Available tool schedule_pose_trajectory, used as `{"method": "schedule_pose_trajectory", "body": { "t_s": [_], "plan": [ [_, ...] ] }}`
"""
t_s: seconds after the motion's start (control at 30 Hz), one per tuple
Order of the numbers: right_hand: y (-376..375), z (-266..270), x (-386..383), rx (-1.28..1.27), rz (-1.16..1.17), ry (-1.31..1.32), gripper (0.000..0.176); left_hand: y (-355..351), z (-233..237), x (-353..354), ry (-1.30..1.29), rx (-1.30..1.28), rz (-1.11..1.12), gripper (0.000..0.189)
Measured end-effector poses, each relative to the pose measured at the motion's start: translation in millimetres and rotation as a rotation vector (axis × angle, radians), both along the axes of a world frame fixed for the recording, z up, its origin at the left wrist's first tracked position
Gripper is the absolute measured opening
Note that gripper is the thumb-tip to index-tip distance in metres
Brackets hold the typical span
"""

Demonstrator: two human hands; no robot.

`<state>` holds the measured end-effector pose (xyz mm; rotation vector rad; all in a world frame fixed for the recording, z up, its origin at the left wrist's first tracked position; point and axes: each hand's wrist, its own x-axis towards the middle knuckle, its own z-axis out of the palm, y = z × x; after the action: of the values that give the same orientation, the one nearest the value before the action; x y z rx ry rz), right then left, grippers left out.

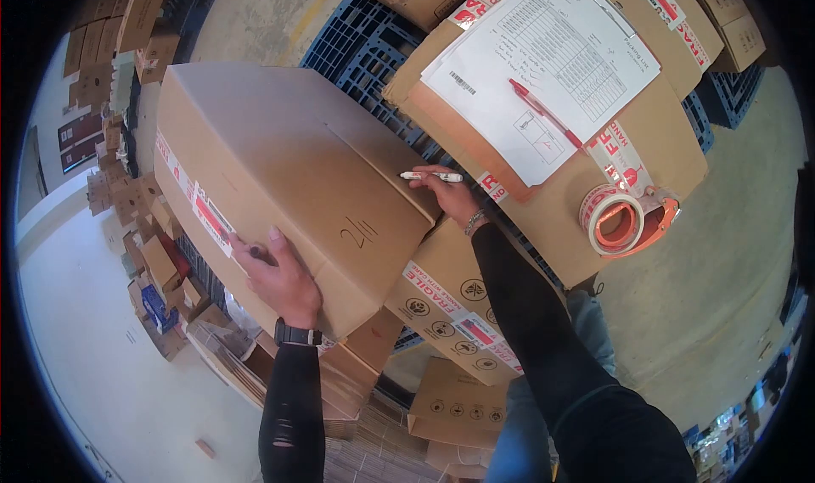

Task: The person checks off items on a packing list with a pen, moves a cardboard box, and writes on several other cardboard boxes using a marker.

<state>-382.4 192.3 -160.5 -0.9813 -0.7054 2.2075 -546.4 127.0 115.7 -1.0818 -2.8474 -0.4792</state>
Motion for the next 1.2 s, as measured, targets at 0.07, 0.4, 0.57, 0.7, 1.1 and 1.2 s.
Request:
{"method": "schedule_pose_trajectory", "body": {
  "t_s": [0.07, 0.4, 0.57, 0.7, 1.1, 1.2],
  "plan": [
    [-0.6, -2.5, 0.5, 0.0, 0.006, -0.041, 0.024, 0.6, 0.3, 0.8, 0.007, -0.007, 0.004, 0.067],
    [-7.6, -2.6, 5.5, -0.052, -0.108, -0.055, 0.024, -0.1, -0.7, -0.4, -0.002, 0.006, 0.0, 0.069],
    [-5.1, -10.9, -0.6, -0.039, -0.025, -0.134, 0.023, 0.7, -1.7, -0.1, 0.011, 0.021, -0.015, 0.07],
    [-12.8, -12.9, 7.8, -0.061, -0.067, -0.105, 0.022, 1.5, 0.0, 1.2, -0.004, 0.011, 0.002, 0.072],
    [-13.7, -19.9, -3.8, 0.112, -0.047, -0.301, 0.021, 2.1, 1.5, 3.0, 0.026, -0.008, -0.003, 0.074],
    [-8.8, -10.5, 9.1, 0.009, 0.055, -0.394, 0.021, -0.1, -3.4, -0.3, 0.058, 0.03, -0.036, 0.074]
  ]
}}
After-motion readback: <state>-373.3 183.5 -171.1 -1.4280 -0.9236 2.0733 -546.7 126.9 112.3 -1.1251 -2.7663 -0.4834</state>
